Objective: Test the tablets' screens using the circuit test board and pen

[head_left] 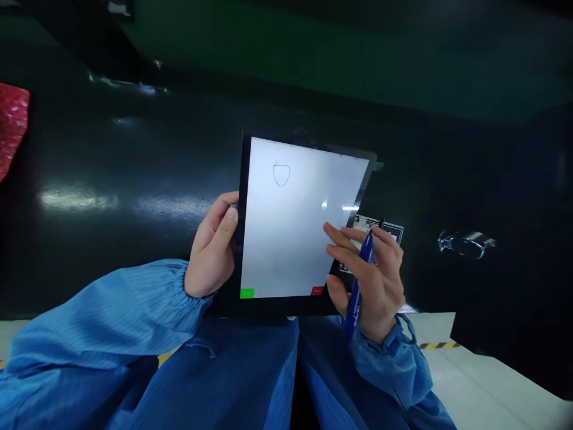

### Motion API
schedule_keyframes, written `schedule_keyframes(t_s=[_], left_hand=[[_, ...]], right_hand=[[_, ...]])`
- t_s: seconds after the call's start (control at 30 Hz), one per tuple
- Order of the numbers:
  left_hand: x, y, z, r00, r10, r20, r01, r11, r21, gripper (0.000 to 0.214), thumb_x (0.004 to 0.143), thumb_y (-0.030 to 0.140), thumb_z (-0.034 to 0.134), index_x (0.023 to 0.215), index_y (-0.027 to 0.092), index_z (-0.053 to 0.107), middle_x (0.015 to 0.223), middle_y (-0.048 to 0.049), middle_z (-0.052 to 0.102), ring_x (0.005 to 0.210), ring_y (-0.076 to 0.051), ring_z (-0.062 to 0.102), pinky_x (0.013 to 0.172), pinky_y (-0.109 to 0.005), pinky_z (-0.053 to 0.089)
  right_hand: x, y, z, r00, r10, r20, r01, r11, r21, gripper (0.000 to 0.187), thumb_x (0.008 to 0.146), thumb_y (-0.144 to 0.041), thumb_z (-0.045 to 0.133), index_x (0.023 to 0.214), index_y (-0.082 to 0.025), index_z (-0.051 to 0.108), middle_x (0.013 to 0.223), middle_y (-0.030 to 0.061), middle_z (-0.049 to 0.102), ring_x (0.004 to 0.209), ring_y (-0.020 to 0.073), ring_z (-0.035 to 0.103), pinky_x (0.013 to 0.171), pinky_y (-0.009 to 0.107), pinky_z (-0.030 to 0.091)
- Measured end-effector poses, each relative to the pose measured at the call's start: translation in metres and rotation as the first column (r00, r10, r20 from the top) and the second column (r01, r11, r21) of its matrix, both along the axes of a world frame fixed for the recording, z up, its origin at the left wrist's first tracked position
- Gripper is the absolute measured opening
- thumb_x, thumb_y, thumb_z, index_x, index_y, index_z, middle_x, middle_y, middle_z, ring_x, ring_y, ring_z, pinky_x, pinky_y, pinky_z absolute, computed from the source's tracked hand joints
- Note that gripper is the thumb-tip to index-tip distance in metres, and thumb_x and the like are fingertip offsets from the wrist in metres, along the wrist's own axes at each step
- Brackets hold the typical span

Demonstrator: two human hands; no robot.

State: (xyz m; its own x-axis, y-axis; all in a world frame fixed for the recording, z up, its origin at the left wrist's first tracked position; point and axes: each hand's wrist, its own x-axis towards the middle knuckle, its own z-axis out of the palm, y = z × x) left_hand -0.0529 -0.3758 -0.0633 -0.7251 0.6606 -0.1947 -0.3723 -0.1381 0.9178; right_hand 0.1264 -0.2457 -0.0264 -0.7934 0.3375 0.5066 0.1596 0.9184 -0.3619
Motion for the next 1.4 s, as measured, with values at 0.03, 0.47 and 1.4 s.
schedule_keyframes(t_s=[0.03, 0.47, 1.4], left_hand=[[0.000, 0.000, 0.000, 1.000, -0.003, 0.006, 0.003, 1.000, 0.009, 0.023, 0.096, 0.040, 0.062, 0.110, 0.023, 0.071, 0.086, -0.0027, 0.069, 0.084, -0.020, 0.068, 0.074, -0.031, 0.056], [-0.001, 0.003, 0.002, 0.994, -0.001, 0.107, 0.003, 1.000, -0.023, 0.018, 0.093, 0.036, 0.065, 0.102, 0.022, 0.073, 0.083, -0.0014, 0.070, 0.078, -0.018, 0.067, 0.072, -0.027, 0.058], [-0.010, 0.006, -0.018, 0.998, -0.059, 0.032, 0.059, 0.998, 0.003, 0.018, 0.096, 0.035, 0.060, 0.104, 0.024, 0.072, 0.093, -0.0041, 0.069, 0.093, -0.022, 0.064, 0.078, -0.034, 0.055]], right_hand=[[0.001, 0.001, 0.000, 1.000, -0.028, -0.007, 0.028, 1.000, -0.010, 0.024, 0.100, -0.028, 0.053, 0.122, -0.023, 0.061, 0.121, 0.0064, 0.074, 0.116, 0.0278, 0.067, 0.106, 0.055, 0.048], [-0.003, 0.033, -0.008, 0.973, -0.230, -0.013, 0.209, 0.906, -0.368, 0.058, 0.099, -0.037, 0.058, 0.152, -0.029, 0.036, 0.151, 0.0098, 0.051, 0.132, 0.0293, 0.058, 0.106, 0.051, 0.054], [-0.005, 0.010, -0.018, 0.996, 0.088, -0.032, -0.090, 0.994, -0.063, 0.043, 0.095, -0.027, 0.060, 0.138, -0.031, 0.052, 0.134, 0.0039, 0.066, 0.130, 0.0272, 0.059, 0.114, 0.053, 0.047]])
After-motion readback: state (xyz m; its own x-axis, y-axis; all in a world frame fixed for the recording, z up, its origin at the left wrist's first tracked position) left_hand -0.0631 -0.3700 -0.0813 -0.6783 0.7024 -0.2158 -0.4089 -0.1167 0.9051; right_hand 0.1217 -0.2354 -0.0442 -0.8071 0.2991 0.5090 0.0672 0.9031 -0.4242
